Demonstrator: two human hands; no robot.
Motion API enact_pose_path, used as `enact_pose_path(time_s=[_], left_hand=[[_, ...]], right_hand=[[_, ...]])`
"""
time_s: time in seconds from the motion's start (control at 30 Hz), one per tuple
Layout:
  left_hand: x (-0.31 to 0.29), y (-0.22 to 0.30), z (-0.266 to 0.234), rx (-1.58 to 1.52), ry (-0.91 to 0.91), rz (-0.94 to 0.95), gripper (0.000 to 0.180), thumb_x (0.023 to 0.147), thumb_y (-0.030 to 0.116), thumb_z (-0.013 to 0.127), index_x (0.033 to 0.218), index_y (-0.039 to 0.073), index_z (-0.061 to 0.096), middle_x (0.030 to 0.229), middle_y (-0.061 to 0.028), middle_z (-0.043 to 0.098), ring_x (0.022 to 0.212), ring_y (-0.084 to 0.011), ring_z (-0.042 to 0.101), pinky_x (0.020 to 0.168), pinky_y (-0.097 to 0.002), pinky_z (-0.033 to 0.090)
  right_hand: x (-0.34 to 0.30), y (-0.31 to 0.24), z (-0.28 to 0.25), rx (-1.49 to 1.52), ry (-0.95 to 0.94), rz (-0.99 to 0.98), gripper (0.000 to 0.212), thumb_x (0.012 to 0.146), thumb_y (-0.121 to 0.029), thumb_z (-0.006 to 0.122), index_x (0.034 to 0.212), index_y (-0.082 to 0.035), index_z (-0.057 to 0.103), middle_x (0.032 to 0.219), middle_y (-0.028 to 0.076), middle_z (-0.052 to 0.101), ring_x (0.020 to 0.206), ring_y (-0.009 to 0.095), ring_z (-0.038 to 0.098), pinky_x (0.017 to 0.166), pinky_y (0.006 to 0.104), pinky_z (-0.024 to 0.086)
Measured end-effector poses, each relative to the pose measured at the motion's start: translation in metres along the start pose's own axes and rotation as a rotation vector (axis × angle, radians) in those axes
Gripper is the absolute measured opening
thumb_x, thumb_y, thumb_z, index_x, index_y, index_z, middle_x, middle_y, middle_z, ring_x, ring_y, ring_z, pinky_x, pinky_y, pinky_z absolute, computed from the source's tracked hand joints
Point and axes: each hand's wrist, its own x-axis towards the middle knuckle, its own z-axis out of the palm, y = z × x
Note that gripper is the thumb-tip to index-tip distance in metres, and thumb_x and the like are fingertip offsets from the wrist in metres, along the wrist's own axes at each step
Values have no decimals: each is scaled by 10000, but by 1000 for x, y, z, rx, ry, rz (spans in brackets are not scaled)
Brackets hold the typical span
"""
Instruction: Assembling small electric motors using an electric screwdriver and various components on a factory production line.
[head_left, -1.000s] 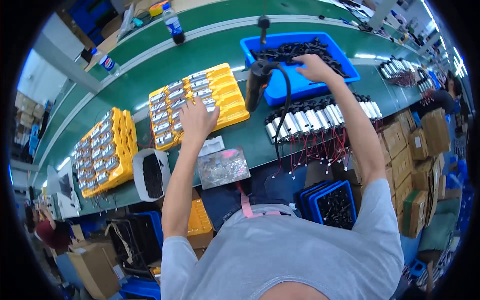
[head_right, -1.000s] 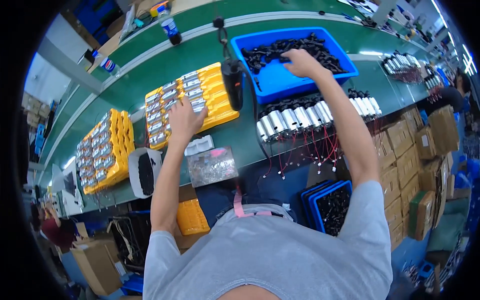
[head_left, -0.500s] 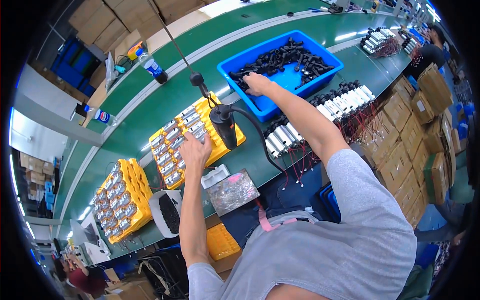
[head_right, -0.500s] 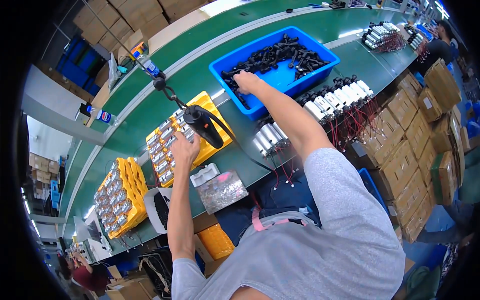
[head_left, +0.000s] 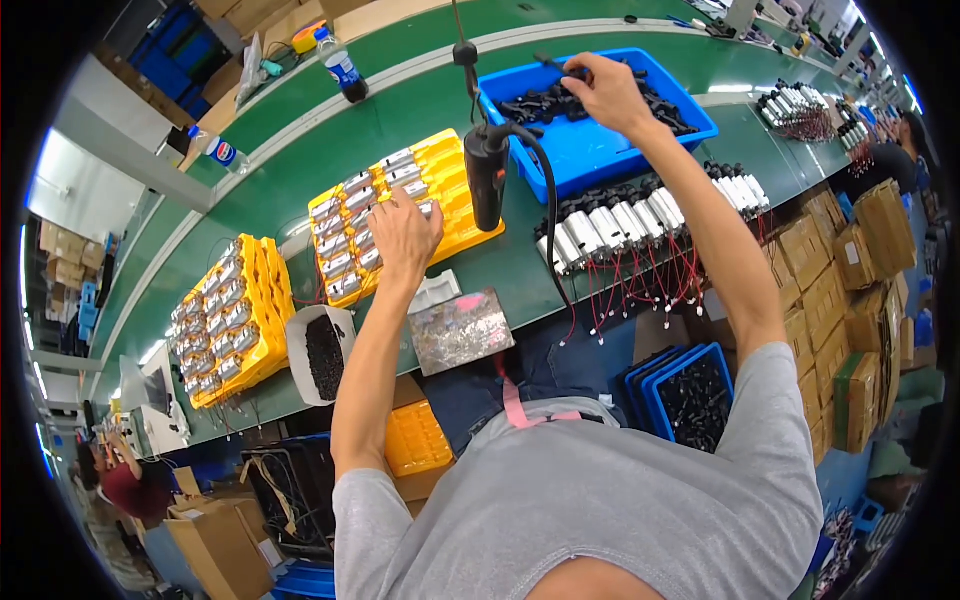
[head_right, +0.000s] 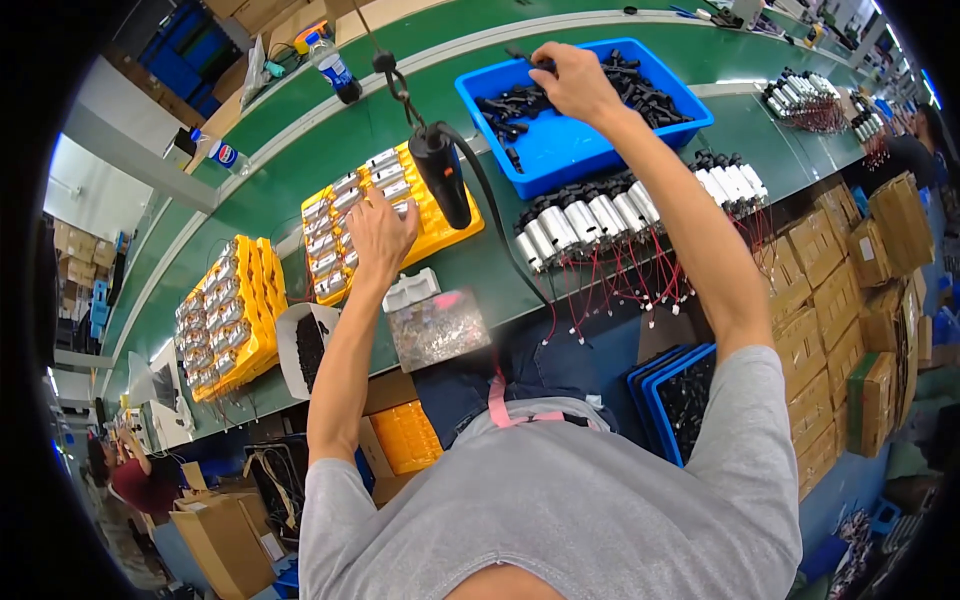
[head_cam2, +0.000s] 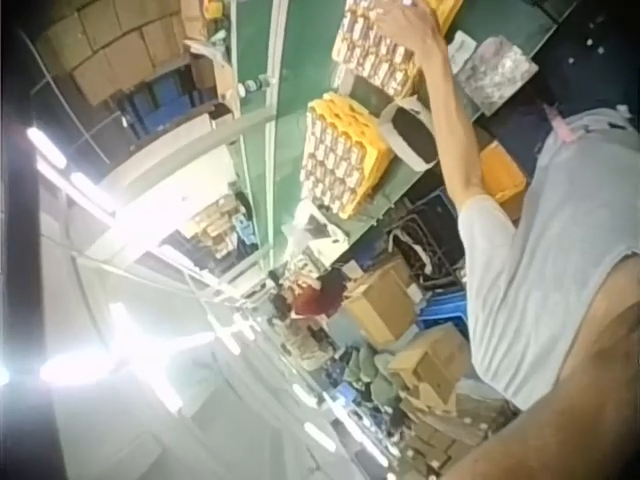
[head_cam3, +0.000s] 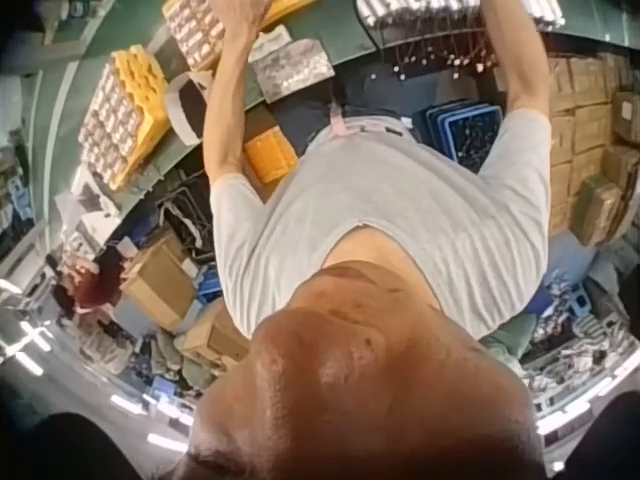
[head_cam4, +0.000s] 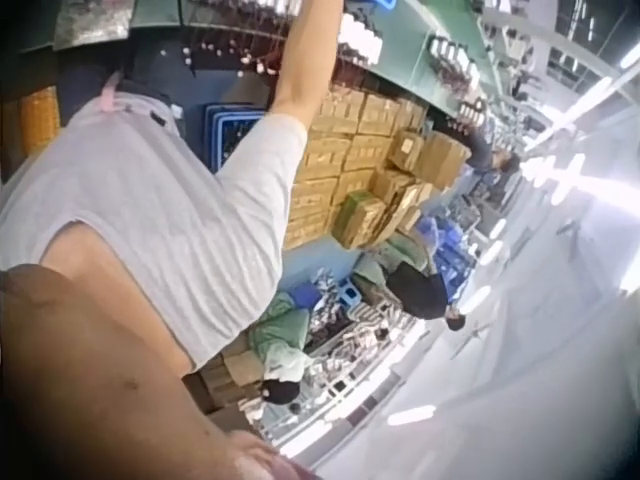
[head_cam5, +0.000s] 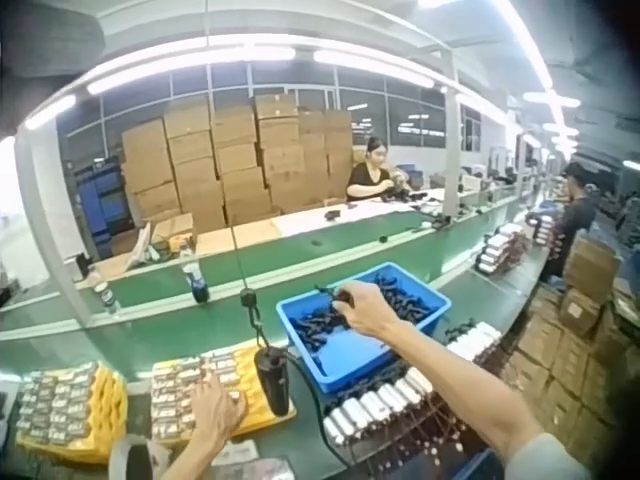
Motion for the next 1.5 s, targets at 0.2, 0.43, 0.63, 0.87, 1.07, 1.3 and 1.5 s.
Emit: enact_pose_path(time_s=[0.2, 0.43, 0.63, 0.87, 1.07, 1.3, 1.5], left_hand=[[-30, 9, 1, -103, -16, -64, 512, 724, 378, 716, 945, -33, 504, 814, -200, 587, 810, -336, 558, 756, -419, 406], [-51, 4, 34, -72, 222, -121, 501, 711, 313, 728, 971, -44, 490, 843, -189, 580, 800, -351, 558, 727, -442, 412], [-39, 16, 29, -281, 291, -308, 540, 665, 235, 739, 1023, -71, 476, 865, -209, 579, 780, -385, 566, 700, -475, 433], [-55, -4, 12, -545, 440, -166, 196, 642, 158, 679, 759, 48, 567, 719, -147, 566, 714, -345, 580, 626, -434, 465], [-62, -7, -10, -356, 315, -248, 297, 644, 230, 667, 788, -11, 570, 700, -182, 564, 681, -349, 580, 607, -441, 430], [-78, -8, -126, -1370, -135, -749, 584, 874, 510, 538, 1032, -51, 577, 956, -152, 621, 773, -211, 594, 619, -322, 471], [-169, -19, -156, -1745, -225, -1148, 596, 907, 638, 386, 1131, 119, 578, 854, -13, 593, 718, -112, 526, 529, -277, 401]], right_hand=[[-31, -106, -76, 75, 164, 57, 197, 861, -115, 648, 1007, 6, 596, 754, 69, 632, 678, 119, 583, 622, 256, 473], [-103, -253, 10, 462, 50, 7, 258, 769, 33, 643, 1009, 0, 554, 943, 165, 624, 831, 310, 628, 738, 350, 506], [-81, -136, 215, 405, -108, 391, 174, 728, -79, 699, 875, -6, 641, 800, 155, 660, 748, 282, 645, 690, 353, 502], [-110, -108, 247, 483, -410, 285, 249, 801, -138, 643, 1011, -16, 694, 926, 98, 707, 826, 175, 653, 797, 289, 509], [-108, -99, 245, 585, -429, 226, 192, 835, -89, 661, 998, 9, 683, 906, 95, 691, 825, 165, 632, 772, 271, 490], [-106, -108, 223, 615, -136, 45, 217, 821, -23, 666, 1032, 19, 642, 891, 74, 653, 794, 135, 602, 723, 259, 475], [-101, -228, 104, 865, -114, 325, 172, 758, 20, 726, 853, -5, 586, 840, 54, 626, 750, 111, 587, 681, 235, 471]])
